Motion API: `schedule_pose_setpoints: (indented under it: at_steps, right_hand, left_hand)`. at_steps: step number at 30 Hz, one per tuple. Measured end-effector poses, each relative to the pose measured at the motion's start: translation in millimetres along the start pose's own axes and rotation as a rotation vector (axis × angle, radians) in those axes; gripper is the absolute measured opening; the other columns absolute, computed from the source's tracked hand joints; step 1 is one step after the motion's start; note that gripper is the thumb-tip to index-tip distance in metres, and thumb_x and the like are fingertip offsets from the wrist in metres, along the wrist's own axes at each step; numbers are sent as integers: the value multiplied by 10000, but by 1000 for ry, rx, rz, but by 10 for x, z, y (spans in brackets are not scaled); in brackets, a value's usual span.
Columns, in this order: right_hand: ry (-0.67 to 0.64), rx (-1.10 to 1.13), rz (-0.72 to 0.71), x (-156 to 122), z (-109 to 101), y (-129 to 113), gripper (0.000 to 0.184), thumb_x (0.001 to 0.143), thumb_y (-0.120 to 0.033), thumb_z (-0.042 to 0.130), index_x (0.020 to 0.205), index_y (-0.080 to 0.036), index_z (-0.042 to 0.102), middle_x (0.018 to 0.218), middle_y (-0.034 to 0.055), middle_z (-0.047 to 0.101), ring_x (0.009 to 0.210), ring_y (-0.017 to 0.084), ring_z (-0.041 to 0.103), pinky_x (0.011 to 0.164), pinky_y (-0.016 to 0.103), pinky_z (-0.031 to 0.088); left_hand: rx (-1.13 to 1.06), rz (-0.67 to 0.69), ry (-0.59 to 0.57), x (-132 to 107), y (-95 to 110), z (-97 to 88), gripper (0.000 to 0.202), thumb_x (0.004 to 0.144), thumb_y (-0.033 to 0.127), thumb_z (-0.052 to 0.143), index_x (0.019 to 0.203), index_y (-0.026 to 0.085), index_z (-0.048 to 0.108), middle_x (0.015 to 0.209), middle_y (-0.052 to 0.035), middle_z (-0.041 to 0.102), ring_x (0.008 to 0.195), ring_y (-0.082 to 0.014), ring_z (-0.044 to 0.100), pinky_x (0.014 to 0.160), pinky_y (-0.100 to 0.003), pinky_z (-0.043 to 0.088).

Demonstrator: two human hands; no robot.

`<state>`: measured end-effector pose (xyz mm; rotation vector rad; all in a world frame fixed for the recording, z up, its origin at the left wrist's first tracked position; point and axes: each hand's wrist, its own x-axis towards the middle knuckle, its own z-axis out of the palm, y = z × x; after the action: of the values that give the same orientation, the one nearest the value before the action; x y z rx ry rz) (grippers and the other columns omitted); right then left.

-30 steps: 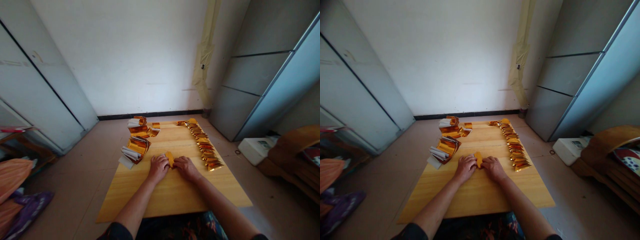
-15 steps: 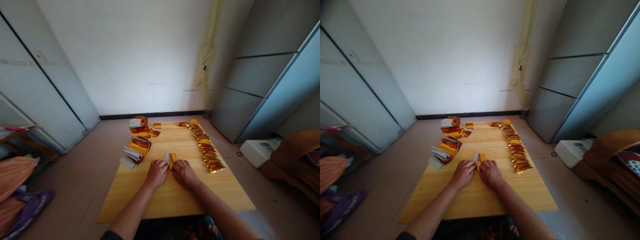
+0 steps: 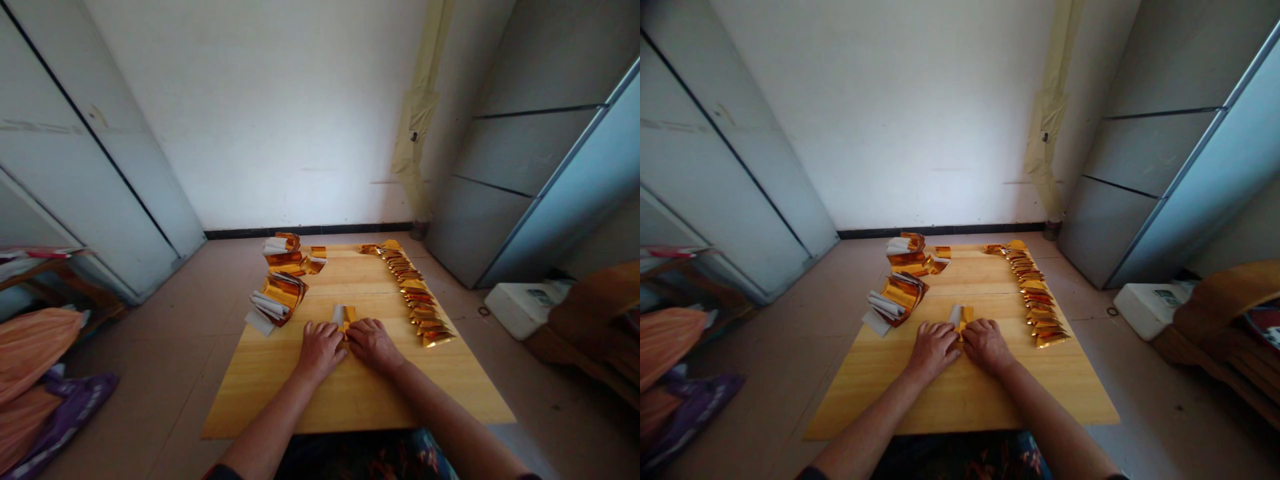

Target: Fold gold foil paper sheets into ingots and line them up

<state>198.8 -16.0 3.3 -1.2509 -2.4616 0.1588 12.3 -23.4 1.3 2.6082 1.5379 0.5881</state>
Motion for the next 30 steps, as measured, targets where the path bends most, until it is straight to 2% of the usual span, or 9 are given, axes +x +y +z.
schedule_pose_setpoints:
  at_steps: [3,10,18,25,30]
  right_hand:
    - [-4,66,-12,-15,-24,29,181,860,-253,556,1024,-249,633,981,30,663,953,174,530,864,312,339]
    - [16,145,-45,7,35,142,151,825,-261,600,960,-250,668,1003,32,666,927,173,543,854,313,350]
    - [5,170,-51,27,31,201,231,789,-260,611,1014,-241,661,1010,32,664,944,180,554,856,313,366]
    - [47,94,-94,15,78,202,155,856,-278,582,960,-281,697,1013,24,660,936,165,544,858,309,348]
    - [85,78,-87,40,118,190,184,906,-329,530,889,-284,708,945,20,671,887,163,537,815,312,326]
  left_hand:
    - [-11,-25,22,35,7,26,144,793,325,639,920,258,629,1058,-30,656,1016,-221,547,1007,-493,258]
    - [15,42,60,58,-58,67,107,857,326,565,905,275,646,980,-16,666,953,-198,553,1040,-516,200]
    - [28,52,83,74,-67,68,147,894,298,515,866,293,659,921,11,671,906,-167,560,1045,-519,189]
    - [10,44,83,71,-72,69,146,885,275,516,877,297,660,936,6,680,906,-169,559,1049,-515,185]
    - [-29,49,59,54,-58,8,123,861,315,537,911,282,645,997,-10,680,943,-196,564,1052,-533,173]
